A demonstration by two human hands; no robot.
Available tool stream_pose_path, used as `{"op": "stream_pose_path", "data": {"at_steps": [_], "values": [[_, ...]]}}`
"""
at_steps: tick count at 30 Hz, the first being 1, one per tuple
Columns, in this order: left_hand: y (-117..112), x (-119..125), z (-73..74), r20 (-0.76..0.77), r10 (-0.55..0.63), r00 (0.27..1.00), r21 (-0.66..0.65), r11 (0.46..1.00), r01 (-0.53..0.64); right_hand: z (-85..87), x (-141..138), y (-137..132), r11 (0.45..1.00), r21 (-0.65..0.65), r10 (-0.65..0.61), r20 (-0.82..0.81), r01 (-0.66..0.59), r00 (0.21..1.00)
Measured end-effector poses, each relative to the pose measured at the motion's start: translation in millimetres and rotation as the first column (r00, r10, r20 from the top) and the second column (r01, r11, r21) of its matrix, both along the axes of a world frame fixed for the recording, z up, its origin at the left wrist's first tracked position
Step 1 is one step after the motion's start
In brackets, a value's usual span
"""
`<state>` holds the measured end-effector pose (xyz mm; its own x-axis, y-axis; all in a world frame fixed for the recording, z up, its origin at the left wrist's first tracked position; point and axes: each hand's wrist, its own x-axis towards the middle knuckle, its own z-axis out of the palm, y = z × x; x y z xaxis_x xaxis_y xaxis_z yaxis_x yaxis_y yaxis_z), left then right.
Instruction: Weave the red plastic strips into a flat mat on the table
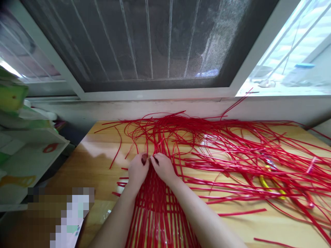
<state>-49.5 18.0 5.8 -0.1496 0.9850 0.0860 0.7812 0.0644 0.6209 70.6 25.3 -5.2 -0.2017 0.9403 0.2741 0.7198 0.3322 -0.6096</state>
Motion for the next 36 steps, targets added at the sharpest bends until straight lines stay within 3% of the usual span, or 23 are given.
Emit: {"op": "stream_pose_path", "data": {"at_steps": [10, 20, 24, 27, 31, 36], "values": [[-3.2, 3.9, 3.1, -0.179, 0.023, 0.984, -0.017, 1.0, -0.026, 1.7, 2.1, -0.7, 1.0, -0.018, 0.02, -0.129, -0.023, 0.991], [-2.2, -0.2, 1.4, -0.158, -0.035, 0.987, 0.007, 0.999, 0.037, 8.6, 0.4, -8.7, 0.995, 0.044, 0.1, -0.149, -0.094, 0.984], [-1.9, -0.4, 1.2, -0.031, -0.001, 1.0, 0.04, 0.999, 0.003, 3.0, -0.4, -0.2, 0.997, -0.068, -0.053, -0.199, 0.04, 0.979], [-2.0, -0.8, 1.5, 0.128, -0.058, 0.99, 0.113, 0.993, 0.044, 2.7, -0.2, 5.7, 0.986, -0.131, -0.118, -0.141, 0.099, 0.983], [-2.1, -1.2, 1.6, 0.244, -0.132, 0.961, 0.189, 0.978, 0.087, 6.4, 0.0, 7.5, 0.983, -0.135, -0.124, 0.008, 0.124, 0.992], [-1.4, -2.1, 0.2, 0.357, -0.135, 0.924, 0.251, 0.967, 0.044, 10.1, -2.8, 3.4, 0.99, -0.116, -0.067, 0.089, 0.077, 0.994]]}}
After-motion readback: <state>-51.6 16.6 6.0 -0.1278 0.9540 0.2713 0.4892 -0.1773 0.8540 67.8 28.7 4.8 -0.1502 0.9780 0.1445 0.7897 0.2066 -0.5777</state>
